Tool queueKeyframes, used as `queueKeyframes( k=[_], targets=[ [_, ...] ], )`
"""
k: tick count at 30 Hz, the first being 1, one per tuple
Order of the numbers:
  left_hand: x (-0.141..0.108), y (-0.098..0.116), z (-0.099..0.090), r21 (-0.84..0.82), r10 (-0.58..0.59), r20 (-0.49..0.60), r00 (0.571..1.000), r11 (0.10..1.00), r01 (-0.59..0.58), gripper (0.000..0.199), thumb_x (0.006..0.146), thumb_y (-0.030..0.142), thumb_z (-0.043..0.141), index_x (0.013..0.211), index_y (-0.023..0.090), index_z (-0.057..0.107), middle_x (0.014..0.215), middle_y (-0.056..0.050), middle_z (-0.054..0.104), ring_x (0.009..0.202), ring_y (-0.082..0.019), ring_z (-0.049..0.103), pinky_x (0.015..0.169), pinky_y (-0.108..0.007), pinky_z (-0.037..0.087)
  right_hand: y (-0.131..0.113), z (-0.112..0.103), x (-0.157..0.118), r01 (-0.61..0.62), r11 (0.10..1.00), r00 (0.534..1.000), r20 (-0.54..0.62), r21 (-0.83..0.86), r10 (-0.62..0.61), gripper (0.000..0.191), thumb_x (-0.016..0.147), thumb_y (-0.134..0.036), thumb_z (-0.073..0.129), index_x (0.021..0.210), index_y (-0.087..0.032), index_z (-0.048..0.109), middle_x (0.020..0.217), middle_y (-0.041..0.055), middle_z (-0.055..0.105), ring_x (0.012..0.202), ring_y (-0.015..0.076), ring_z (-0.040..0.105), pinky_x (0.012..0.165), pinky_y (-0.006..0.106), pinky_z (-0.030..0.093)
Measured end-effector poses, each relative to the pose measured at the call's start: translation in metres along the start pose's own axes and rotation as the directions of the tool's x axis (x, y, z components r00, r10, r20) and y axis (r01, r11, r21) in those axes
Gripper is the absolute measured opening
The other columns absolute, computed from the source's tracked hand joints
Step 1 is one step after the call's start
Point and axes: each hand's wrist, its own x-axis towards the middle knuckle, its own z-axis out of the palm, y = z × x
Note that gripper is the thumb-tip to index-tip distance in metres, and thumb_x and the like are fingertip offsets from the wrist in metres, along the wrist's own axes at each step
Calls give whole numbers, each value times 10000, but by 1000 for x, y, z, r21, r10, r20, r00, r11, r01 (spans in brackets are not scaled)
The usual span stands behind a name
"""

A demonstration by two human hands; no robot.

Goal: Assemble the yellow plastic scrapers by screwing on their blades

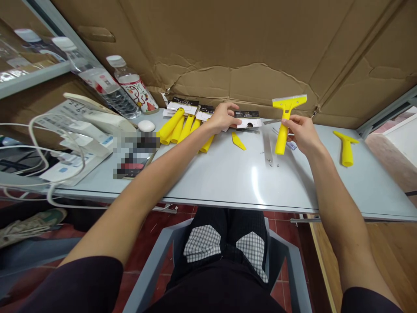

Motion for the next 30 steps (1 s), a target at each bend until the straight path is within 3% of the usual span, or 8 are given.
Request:
queueKeyframes(
  k=[3, 7, 11, 16, 21, 25, 30],
  targets=[
    [3, 0, 1, 120, 55, -4, 998, 991, -54, 510, 690, 49, 903, 1148, 210, 746, 835, -27, 697, 908, -259, 750, 1002, -483, 596, -1, 1, -1, -4, 1000, 1000, 9, 1, 4, 356, 743, -509, 976, 799, -277, 713, 802, 43, 649, 673, 163, 519, 445, 281, 406],
    [0, 2, 6, 205, 98, 1, 995, 974, -96, 350, 699, 81, 916, 995, 189, 764, 921, -82, 769, 977, -248, 733, 1033, -435, 558, -2, 2, -1, -3, 1000, 1000, 10, 6, 3, 368, 754, -524, 974, 797, -273, 708, 789, 40, 620, 676, 163, 532, 437, 274, 418],
    [-19, 11, 11, 52, -39, 2, 999, 998, 39, 166, 837, 174, 871, 953, 197, 754, 915, -93, 754, 903, -243, 718, 902, -434, 573, -2, 2, -1, -17, 998, 1000, 1, 58, 17, 343, 776, -480, 954, 802, -273, 682, 813, 44, 601, 646, 167, 537, 417, 300, 432],
    [-45, 23, 10, -149, -175, 42, 984, 972, 179, 156, 866, 220, 875, 867, 202, 720, 881, -69, 720, 814, -193, 681, 818, -403, 568, -5, 2, -3, -45, 988, 999, 16, 148, 43, 400, 733, -474, 979, 750, -267, 637, 815, 24, 570, 638, 142, 518, 411, 276, 418],
    [-62, 21, 4, -402, -170, 129, 977, 892, 208, 212, 826, 135, 816, 991, 212, 707, 1001, -54, 765, 902, -173, 737, 937, -415, 627, -7, 3, -2, -58, 977, 998, 9, 206, 57, 429, 714, -511, 980, 776, -259, 639, 826, 17, 560, 624, 127, 528, 428, 273, 430],
    [-70, 17, 4, -514, -109, 223, 969, 831, 212, 239, 815, 110, 687, 1018, 236, 680, 1051, -36, 775, 1047, -179, 770, 1077, -435, 636, -3, 2, 3, -78, 960, 996, -17, 268, 86, 445, 704, -546, 967, 894, -277, 667, 891, 16, 601, 700, 157, 608, 582, 323, 598],
    [-80, 11, 24, -618, -271, 173, 947, 718, 319, 205, 847, 66, 610, 962, 235, 628, 906, -69, 739, 1093, -236, 781, 1069, -497, 689, -3, 7, -1, -59, 933, 998, 6, 356, 61, 565, 684, -649, 989, 960, -312, 628, 1046, 43, 701, 1000, 258, 733, 825, 411, 679]
  ],
)
